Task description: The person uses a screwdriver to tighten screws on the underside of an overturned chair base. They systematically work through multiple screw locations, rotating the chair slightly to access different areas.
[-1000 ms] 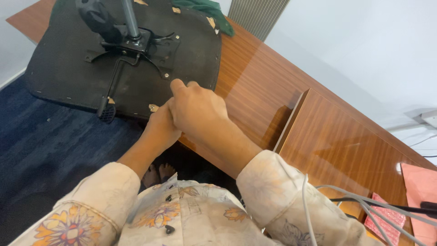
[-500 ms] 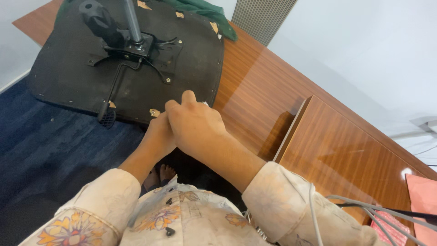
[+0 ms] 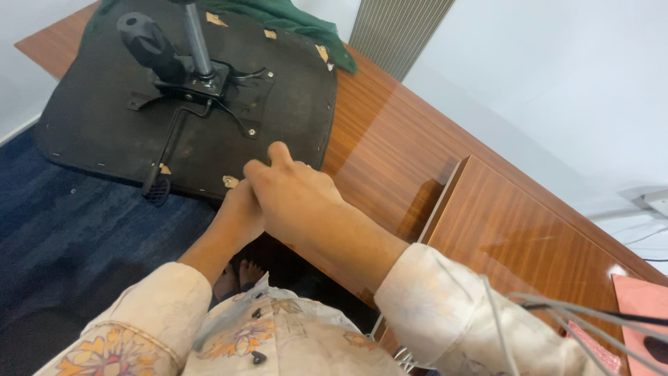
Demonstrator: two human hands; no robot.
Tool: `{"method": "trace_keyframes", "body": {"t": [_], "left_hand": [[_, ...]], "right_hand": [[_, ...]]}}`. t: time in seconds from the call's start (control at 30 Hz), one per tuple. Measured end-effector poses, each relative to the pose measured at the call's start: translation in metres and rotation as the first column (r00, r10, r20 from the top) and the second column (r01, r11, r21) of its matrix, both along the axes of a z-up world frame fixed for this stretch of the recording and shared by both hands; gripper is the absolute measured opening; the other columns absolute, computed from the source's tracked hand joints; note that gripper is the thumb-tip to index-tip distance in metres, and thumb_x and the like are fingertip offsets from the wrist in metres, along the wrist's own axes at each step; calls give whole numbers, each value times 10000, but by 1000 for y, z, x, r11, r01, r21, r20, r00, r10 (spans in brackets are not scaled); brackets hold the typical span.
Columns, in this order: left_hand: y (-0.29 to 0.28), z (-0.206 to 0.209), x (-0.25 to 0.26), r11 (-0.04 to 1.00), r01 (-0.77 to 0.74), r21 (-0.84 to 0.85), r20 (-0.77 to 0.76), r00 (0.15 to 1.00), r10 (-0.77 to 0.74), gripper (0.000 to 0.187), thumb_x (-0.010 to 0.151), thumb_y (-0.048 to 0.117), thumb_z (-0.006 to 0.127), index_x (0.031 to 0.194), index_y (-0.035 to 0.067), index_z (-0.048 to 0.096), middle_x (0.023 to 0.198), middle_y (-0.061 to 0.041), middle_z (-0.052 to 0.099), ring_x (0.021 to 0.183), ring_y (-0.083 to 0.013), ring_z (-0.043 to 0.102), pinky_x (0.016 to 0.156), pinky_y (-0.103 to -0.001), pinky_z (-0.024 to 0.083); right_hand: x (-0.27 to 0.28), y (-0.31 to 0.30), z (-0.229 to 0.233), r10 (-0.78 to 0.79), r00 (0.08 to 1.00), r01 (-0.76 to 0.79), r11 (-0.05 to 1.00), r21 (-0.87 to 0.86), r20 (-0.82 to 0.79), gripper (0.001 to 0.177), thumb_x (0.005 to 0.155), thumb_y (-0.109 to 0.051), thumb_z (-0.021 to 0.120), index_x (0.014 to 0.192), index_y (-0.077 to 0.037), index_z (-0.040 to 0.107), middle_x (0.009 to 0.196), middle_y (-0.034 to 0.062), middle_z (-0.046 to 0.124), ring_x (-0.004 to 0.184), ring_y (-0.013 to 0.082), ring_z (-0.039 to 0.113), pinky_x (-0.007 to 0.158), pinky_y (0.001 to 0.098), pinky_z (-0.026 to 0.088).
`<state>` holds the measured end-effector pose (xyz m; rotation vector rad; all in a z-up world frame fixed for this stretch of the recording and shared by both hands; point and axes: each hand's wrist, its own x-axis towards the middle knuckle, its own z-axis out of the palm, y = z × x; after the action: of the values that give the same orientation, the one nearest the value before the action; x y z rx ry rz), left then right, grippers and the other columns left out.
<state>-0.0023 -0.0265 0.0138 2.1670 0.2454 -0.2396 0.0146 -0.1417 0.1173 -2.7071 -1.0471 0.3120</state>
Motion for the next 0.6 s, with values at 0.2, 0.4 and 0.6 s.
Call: {"method": "trace_keyframes", "body": {"t": [0.2, 0.4, 0.6], "left_hand": [[3, -2, -2, 944, 134, 303, -7, 990, -138, 288, 955, 288, 633, 1092, 36, 659, 1025, -174, 738, 957, -334, 728, 778, -421, 572], [10, -17, -4, 994, 39, 103, 121, 991, -51, 321, 906, 281, 641, 1124, 44, 629, 1055, -159, 741, 989, -328, 719, 802, -426, 562], [15, -24, -1, 990, 59, -126, 307, 952, -18, 304, 893, 233, 650, 1137, 52, 655, 1016, -144, 765, 965, -287, 754, 789, -393, 566]], "right_hand": [[-10, -5, -14, 22, 992, -27, 999, 37, 121, 333, 798, -105, 717, 1109, -108, 598, 1120, 161, 569, 896, 406, 701, 696, 482, 593], [-12, 9, -20, -195, 976, 180, 972, 151, 96, 269, 848, -124, 694, 1093, -131, 585, 1047, 160, 596, 896, 426, 696, 698, 514, 580], [-10, 15, -12, -255, 967, 255, 948, 190, -28, 300, 822, -109, 709, 1093, -119, 578, 1114, 175, 561, 911, 427, 694, 745, 518, 569]]}}
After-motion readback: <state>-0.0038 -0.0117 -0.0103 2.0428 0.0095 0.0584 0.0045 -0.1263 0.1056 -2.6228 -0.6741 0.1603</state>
